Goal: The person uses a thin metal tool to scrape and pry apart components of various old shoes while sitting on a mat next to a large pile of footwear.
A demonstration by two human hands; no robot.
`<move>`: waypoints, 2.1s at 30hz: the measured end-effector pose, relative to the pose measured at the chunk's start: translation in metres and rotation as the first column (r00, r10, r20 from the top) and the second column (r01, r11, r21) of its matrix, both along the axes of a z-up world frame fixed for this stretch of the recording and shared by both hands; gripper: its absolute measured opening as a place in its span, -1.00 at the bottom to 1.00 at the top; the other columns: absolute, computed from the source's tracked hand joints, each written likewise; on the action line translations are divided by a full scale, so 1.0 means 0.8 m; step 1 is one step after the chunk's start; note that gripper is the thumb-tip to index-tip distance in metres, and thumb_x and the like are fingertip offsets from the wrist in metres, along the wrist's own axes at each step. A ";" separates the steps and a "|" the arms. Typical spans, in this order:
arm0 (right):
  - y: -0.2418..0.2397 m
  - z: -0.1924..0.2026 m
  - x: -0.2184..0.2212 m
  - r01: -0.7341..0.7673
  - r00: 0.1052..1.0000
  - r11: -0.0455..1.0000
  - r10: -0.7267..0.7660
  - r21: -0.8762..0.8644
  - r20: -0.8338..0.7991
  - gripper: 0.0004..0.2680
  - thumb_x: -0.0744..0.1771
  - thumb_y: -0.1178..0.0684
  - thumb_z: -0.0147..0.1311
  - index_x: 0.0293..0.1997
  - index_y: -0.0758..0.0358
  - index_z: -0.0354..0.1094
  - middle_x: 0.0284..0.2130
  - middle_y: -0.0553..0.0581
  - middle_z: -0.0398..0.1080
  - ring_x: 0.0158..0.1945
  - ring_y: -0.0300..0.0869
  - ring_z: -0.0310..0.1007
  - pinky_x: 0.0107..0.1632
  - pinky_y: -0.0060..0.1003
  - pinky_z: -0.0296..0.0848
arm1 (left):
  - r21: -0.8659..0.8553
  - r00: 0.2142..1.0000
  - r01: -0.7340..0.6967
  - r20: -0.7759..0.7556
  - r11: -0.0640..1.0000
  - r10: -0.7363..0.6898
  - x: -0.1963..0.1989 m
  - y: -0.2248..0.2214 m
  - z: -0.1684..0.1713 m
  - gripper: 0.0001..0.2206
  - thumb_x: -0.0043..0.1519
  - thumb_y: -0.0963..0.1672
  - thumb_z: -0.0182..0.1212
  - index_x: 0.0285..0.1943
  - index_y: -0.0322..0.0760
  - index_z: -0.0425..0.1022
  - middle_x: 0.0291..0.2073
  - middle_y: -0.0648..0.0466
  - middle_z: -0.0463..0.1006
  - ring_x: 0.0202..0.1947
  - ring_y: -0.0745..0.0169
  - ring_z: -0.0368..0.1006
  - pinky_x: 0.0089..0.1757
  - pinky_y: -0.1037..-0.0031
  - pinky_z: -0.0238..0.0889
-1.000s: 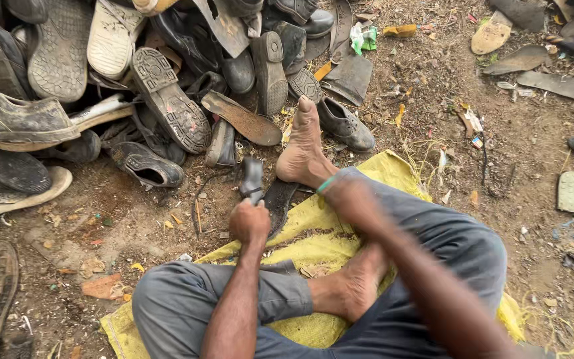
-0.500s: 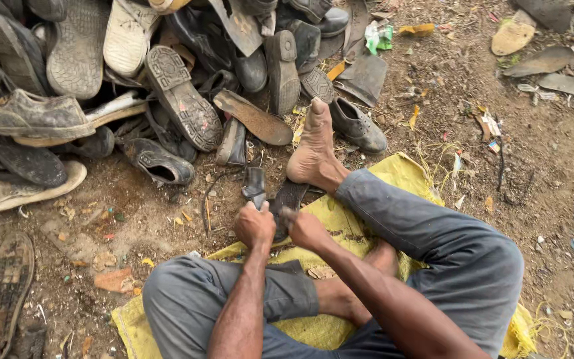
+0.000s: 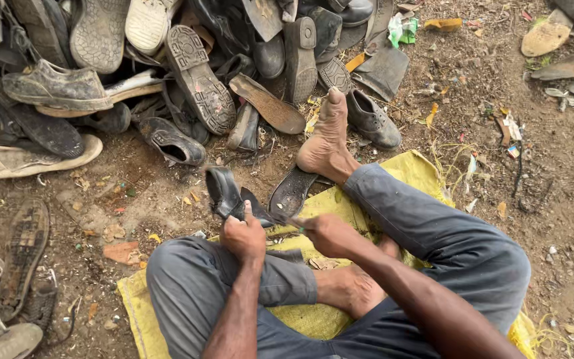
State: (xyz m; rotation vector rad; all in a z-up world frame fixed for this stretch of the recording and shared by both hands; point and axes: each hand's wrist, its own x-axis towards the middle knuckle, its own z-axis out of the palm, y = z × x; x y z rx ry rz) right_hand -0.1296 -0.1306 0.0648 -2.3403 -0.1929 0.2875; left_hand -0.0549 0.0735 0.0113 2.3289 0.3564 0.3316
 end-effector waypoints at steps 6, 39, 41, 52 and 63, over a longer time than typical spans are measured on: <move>0.028 -0.025 0.050 -0.048 0.999 0.997 0.048 -0.056 0.010 -0.79 0.35 -0.01 -0.03 0.00 0.16 0.49 -0.27 0.38 0.53 -0.23 0.24 0.52 -0.17 0.06 0.46 | 0.064 0.896 0.204 0.390 0.977 -0.213 -0.049 -0.017 0.045 -0.67 0.24 -0.07 0.32 -0.41 -0.53 0.51 -0.51 -0.26 0.52 -0.50 -0.27 0.44 -0.37 0.05 0.27; -0.007 0.041 -0.078 0.521 0.817 0.852 -0.480 0.052 -0.320 -0.67 0.34 0.06 0.03 0.28 0.12 0.33 -0.18 0.42 0.53 -0.14 0.15 0.60 -0.02 -0.13 0.50 | -0.310 0.913 0.299 0.368 0.902 -0.176 0.048 0.042 0.038 -0.69 0.34 -0.09 0.11 -0.06 -0.57 0.51 -0.21 -0.21 0.63 -0.18 -0.05 0.57 -0.13 0.17 0.39; 0.003 0.023 -0.076 0.477 0.864 0.874 -0.447 0.094 -0.231 -0.69 0.35 0.08 0.03 0.25 0.20 0.36 -0.12 0.42 0.52 -0.05 0.13 0.58 0.02 -0.14 0.48 | -0.168 0.861 0.333 -0.346 0.928 -0.372 0.047 0.000 0.031 -0.78 0.34 -0.11 0.13 -0.10 -0.42 0.53 -0.27 -0.20 0.65 -0.25 -0.05 0.60 -0.10 0.21 0.42; 0.023 0.040 -0.063 0.386 0.897 0.919 -0.393 -0.075 -0.200 -0.67 0.33 0.03 0.01 0.26 0.09 0.39 -0.09 0.38 0.51 0.00 0.20 0.52 0.05 -0.06 0.44 | -0.298 0.700 0.601 -0.250 0.741 -0.669 0.057 0.009 0.027 -0.48 0.22 -0.03 0.28 0.34 -0.35 0.39 0.05 -0.17 0.60 0.03 -0.03 0.56 0.06 0.24 0.37; 0.000 0.025 -0.065 0.305 0.950 0.941 -0.312 0.148 0.025 -0.71 0.38 0.08 0.05 0.26 0.28 0.40 -0.01 0.41 0.52 -0.07 -0.02 0.53 -0.03 -0.15 0.44 | -0.168 0.595 0.730 -0.319 0.662 -0.737 0.030 -0.002 0.089 -0.42 0.06 -0.03 0.42 0.28 -0.30 0.42 0.02 -0.12 0.59 -0.01 -0.03 0.56 0.04 0.24 0.39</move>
